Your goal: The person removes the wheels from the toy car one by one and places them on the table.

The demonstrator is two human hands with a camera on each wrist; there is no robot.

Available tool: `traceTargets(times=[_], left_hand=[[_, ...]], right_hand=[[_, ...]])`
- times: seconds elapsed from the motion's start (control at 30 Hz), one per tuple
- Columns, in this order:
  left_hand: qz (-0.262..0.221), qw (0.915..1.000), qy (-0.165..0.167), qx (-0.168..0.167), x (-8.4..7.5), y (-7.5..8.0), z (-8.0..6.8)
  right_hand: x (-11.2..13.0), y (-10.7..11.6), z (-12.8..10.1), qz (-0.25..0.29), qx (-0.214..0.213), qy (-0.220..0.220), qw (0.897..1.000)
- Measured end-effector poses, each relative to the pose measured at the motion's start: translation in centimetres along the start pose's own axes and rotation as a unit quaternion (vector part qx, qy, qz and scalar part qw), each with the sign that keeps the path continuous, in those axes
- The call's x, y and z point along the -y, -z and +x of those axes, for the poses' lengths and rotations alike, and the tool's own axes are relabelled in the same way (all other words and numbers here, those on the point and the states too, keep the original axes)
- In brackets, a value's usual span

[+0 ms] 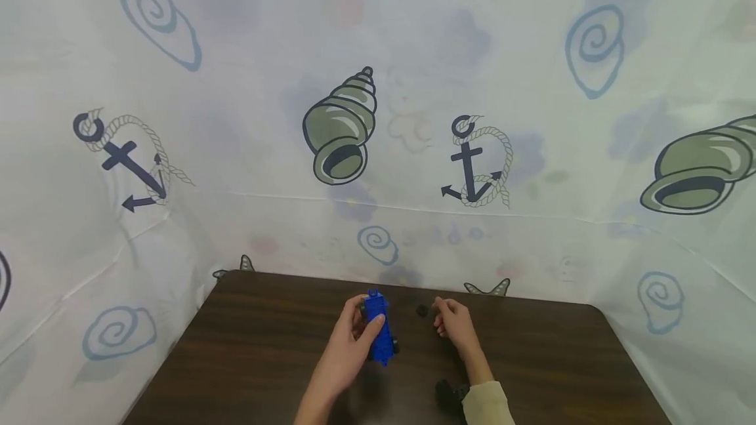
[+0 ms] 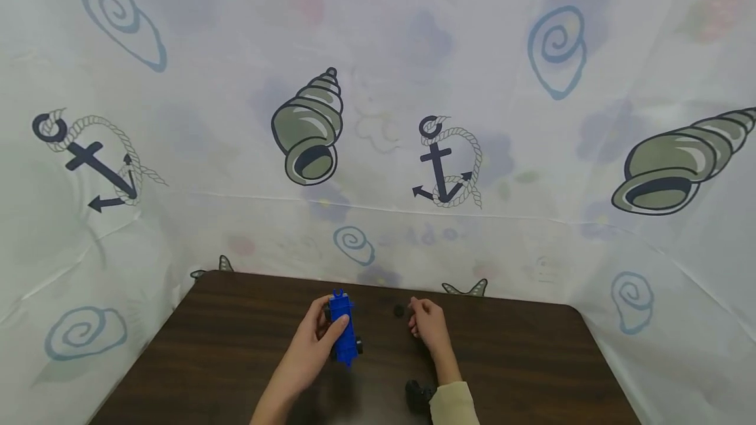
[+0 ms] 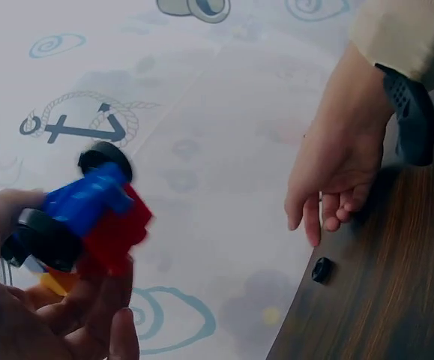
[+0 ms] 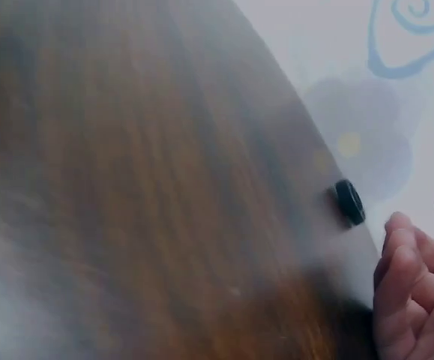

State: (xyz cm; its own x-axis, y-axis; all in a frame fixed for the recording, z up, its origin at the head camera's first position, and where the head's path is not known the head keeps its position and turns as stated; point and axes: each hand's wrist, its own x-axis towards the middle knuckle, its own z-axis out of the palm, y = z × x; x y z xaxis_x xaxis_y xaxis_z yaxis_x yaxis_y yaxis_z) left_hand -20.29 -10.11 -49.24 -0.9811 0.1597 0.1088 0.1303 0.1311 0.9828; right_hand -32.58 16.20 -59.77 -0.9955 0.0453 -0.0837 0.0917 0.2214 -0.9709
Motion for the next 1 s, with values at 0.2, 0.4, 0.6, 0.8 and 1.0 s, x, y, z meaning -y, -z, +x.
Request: traceTargets(times=[0.2, 0.4, 0.6, 0.8, 1.0], left_hand=[[-0.002, 0.9999, -0.014, -0.009, 0.2, 0.1, 0.2], [-0.025, 0.9986, -0.030, -0.037, 0.3, -0.2, 0.1], [-0.036, 0.9977, -0.022, -0.052, 0.2, -0.1, 0.0], [-0.019, 0.9987, -0.018, -0.043, 0.3, -0.1, 0.0], [-0.027, 0.9987, -0.021, -0.037, 0.3, 0.1, 0.0]], right_hand=[[0.7, -1.3, -1.6, -0.035, 0.039, 0.034, 0.998], [2.4, -3.0, -4.0, -0.103, 0.063, 0.109, 0.987], [5.8, -3.9, -7.2, -0.142, 0.054, 0.191, 0.970], [8.0, -4.7, -9.5, -0.236, 0.018, 0.314, 0.920], [8.7, -5.4, -10.2, -0.294, -0.020, 0.404, 0.866]])
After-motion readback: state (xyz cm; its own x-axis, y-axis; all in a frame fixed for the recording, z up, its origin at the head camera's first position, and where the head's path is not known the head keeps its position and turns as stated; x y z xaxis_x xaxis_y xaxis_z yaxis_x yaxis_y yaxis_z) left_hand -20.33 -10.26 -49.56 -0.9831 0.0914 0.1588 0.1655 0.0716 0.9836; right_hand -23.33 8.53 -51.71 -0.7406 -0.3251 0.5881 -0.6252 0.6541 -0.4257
